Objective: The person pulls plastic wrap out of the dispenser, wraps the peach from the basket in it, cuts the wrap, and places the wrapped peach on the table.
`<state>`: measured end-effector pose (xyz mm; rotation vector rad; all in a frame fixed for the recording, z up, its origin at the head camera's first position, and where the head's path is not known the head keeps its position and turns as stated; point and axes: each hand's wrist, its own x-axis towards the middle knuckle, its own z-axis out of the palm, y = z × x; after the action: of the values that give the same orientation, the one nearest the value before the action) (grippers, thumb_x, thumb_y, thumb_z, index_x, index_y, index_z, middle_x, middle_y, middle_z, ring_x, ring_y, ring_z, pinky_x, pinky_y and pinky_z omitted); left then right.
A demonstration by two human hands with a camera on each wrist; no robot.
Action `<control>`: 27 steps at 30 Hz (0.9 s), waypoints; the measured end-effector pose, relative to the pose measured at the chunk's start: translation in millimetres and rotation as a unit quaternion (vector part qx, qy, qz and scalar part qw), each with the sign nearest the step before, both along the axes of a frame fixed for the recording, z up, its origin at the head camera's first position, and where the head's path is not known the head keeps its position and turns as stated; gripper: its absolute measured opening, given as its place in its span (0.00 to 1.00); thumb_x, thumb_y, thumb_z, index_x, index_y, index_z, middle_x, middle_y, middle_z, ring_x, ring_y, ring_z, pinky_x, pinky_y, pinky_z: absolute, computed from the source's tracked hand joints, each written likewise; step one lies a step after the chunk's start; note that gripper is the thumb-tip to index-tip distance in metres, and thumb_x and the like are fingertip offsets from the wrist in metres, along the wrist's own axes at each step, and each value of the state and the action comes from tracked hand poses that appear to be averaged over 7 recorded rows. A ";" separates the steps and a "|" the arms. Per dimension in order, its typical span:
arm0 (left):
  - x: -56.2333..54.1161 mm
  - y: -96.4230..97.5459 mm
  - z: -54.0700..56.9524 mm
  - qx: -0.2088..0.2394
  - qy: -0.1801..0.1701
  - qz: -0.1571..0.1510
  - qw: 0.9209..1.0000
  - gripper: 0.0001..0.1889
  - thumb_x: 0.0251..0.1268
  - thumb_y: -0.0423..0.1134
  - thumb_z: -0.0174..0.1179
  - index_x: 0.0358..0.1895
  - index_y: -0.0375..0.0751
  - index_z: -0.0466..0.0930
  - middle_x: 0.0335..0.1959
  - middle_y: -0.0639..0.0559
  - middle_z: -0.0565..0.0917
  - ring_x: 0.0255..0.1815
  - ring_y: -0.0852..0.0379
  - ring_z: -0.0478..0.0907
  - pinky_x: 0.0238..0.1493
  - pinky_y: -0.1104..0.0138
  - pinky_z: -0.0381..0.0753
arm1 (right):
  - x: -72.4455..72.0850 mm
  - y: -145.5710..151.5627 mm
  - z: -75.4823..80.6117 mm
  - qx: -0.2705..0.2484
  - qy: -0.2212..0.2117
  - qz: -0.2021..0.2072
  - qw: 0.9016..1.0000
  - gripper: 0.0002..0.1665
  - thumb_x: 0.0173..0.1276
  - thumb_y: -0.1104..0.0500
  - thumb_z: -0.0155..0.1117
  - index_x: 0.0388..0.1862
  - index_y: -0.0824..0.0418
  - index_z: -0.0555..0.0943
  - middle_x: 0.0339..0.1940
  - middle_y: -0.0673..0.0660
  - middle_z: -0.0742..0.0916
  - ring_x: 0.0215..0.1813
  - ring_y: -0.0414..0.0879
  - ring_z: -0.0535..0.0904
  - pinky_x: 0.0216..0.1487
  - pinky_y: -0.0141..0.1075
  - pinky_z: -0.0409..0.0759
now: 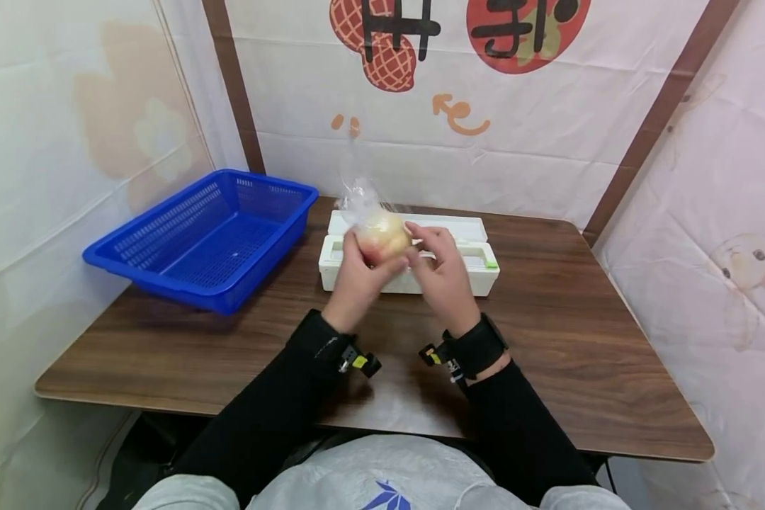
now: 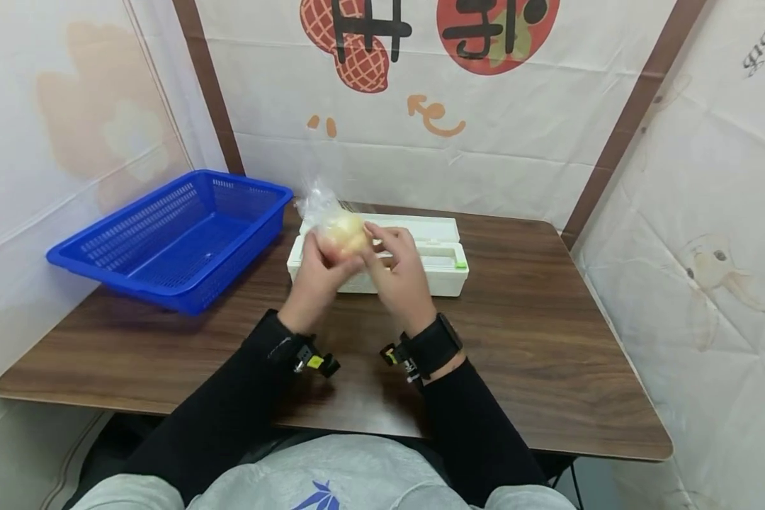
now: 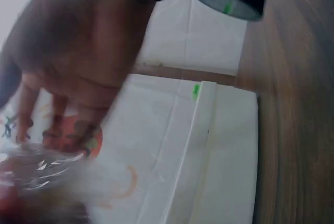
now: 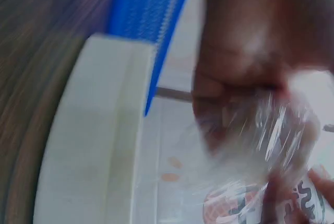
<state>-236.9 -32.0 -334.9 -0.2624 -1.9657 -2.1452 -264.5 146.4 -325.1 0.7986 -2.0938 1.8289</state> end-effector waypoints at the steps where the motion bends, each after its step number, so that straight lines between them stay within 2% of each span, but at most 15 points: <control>1: -3.4 1.5 -1.8 0.051 0.013 -0.004 0.999 0.42 0.63 0.55 0.75 0.74 0.46 0.62 0.57 0.49 0.77 0.54 0.54 0.79 0.51 0.65 0.82 | -0.3 2.2 1.1 -0.022 0.008 0.001 1.000 0.26 0.83 0.57 0.61 0.74 0.65 0.77 0.62 0.67 0.78 0.57 0.55 0.79 0.53 0.36 0.83; 3: -8.4 -1.0 -7.2 0.131 0.028 -0.012 0.991 0.33 0.64 0.43 0.72 0.68 0.46 0.67 0.51 0.53 0.79 0.48 0.59 0.78 0.47 0.70 0.80 | -4.0 9.6 -0.7 -0.062 0.011 -0.003 0.998 0.23 0.86 0.58 0.54 0.72 0.68 0.77 0.61 0.68 0.80 0.58 0.57 0.79 0.55 0.36 0.80; 4: -10.2 -2.8 -10.8 0.164 0.030 -0.024 0.986 0.32 0.63 0.43 0.74 0.67 0.47 0.69 0.50 0.54 0.80 0.48 0.60 0.79 0.47 0.70 0.81 | -6.6 13.0 -4.0 -0.079 -0.005 -0.006 0.997 0.24 0.87 0.56 0.53 0.73 0.68 0.75 0.63 0.69 0.79 0.61 0.60 0.77 0.59 0.39 0.78; 5: -11.8 -4.0 -14.3 0.197 0.024 -0.044 0.979 0.34 0.61 0.46 0.77 0.67 0.48 0.69 0.53 0.53 0.81 0.50 0.60 0.80 0.50 0.69 0.82 | -9.0 15.7 -8.2 -0.084 -0.027 -0.011 0.996 0.28 0.87 0.51 0.52 0.74 0.67 0.73 0.66 0.69 0.77 0.66 0.58 0.75 0.63 0.42 0.75; 8: -15.4 -7.0 -21.3 0.224 0.016 -0.070 0.972 0.44 0.49 0.55 0.85 0.67 0.51 0.69 0.54 0.54 0.81 0.51 0.59 0.81 0.54 0.68 0.83 | -15.9 17.6 -21.8 -0.061 -0.092 0.009 0.994 0.41 0.84 0.37 0.52 0.82 0.63 0.65 0.76 0.67 0.71 0.77 0.58 0.67 0.75 0.51 0.67; 10: -19.6 -8.2 -21.5 0.233 0.013 -0.076 0.969 0.42 0.50 0.54 0.85 0.66 0.54 0.69 0.54 0.54 0.80 0.51 0.60 0.81 0.54 0.68 0.83 | -20.1 14.4 -27.3 -0.052 -0.121 0.025 0.991 0.45 0.81 0.34 0.56 0.83 0.62 0.64 0.75 0.66 0.72 0.78 0.57 0.67 0.79 0.55 0.64; 11: -21.9 -8.9 -21.1 0.238 0.014 -0.079 0.968 0.37 0.56 0.50 0.82 0.66 0.55 0.69 0.54 0.54 0.80 0.52 0.59 0.81 0.54 0.68 0.82 | -21.7 12.4 -28.4 -0.051 -0.129 0.027 0.990 0.45 0.79 0.34 0.59 0.81 0.62 0.67 0.73 0.64 0.75 0.77 0.56 0.69 0.79 0.55 0.65; 12: -23.9 -9.4 -20.7 0.243 0.013 -0.080 0.967 0.33 0.60 0.44 0.78 0.65 0.56 0.70 0.55 0.55 0.80 0.52 0.59 0.81 0.54 0.68 0.82 | -23.2 10.5 -29.1 -0.058 -0.132 0.026 0.989 0.42 0.79 0.36 0.61 0.78 0.63 0.71 0.69 0.62 0.79 0.73 0.54 0.73 0.78 0.55 0.67; 15: -28.0 -10.7 -19.9 0.258 0.001 -0.086 0.962 0.26 0.66 0.32 0.62 0.64 0.59 0.69 0.56 0.55 0.79 0.53 0.58 0.80 0.55 0.67 0.82 | -26.4 6.6 -29.9 -0.103 -0.135 0.006 0.985 0.21 0.78 0.49 0.68 0.57 0.65 0.83 0.48 0.55 0.85 0.55 0.50 0.80 0.67 0.50 0.75; 17: -29.3 -11.2 -20.9 0.261 -0.015 -0.085 0.961 0.26 0.67 0.30 0.56 0.64 0.60 0.69 0.57 0.55 0.78 0.54 0.58 0.80 0.55 0.66 0.81 | -26.7 6.2 -30.7 -0.124 -0.134 -0.006 0.983 0.09 0.78 0.56 0.69 0.43 0.61 0.85 0.37 0.49 0.84 0.45 0.46 0.79 0.58 0.44 0.75; 19: -29.3 -11.5 -23.1 0.261 -0.033 -0.078 0.962 0.25 0.69 0.31 0.55 0.65 0.60 0.68 0.58 0.54 0.77 0.53 0.58 0.80 0.55 0.66 0.81 | -26.6 6.7 -32.6 -0.140 -0.131 -0.006 0.981 0.07 0.78 0.59 0.68 0.36 0.57 0.83 0.31 0.47 0.82 0.39 0.44 0.78 0.52 0.40 0.76; 22: -28.4 -12.6 -29.0 0.259 -0.057 -0.058 0.962 0.23 0.72 0.34 0.56 0.65 0.58 0.68 0.57 0.54 0.77 0.52 0.58 0.80 0.55 0.66 0.81 | -25.0 7.8 -36.3 -0.152 -0.126 0.008 0.980 0.10 0.79 0.62 0.65 0.34 0.53 0.82 0.27 0.46 0.80 0.33 0.42 0.77 0.44 0.35 0.78; 24: -27.1 -13.4 -33.0 0.259 -0.068 -0.045 0.962 0.22 0.72 0.34 0.57 0.64 0.57 0.69 0.57 0.54 0.77 0.52 0.58 0.80 0.54 0.66 0.82 | -23.6 8.3 -38.8 -0.164 -0.130 0.022 0.978 0.09 0.80 0.63 0.64 0.35 0.54 0.82 0.27 0.47 0.79 0.30 0.42 0.77 0.40 0.33 0.80; 27: -25.4 -15.0 -37.9 0.271 -0.066 -0.038 0.960 0.19 0.75 0.35 0.55 0.62 0.59 0.70 0.57 0.54 0.77 0.52 0.57 0.80 0.54 0.65 0.82 | -22.0 9.2 -41.3 -0.169 -0.149 0.043 0.973 0.02 0.81 0.61 0.63 0.44 0.59 0.81 0.35 0.49 0.80 0.29 0.42 0.76 0.33 0.31 0.80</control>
<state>-262.3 -47.0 -372.8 -0.1021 -1.3571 -2.7030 -286.5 155.6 -366.4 0.5651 -1.8450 2.3943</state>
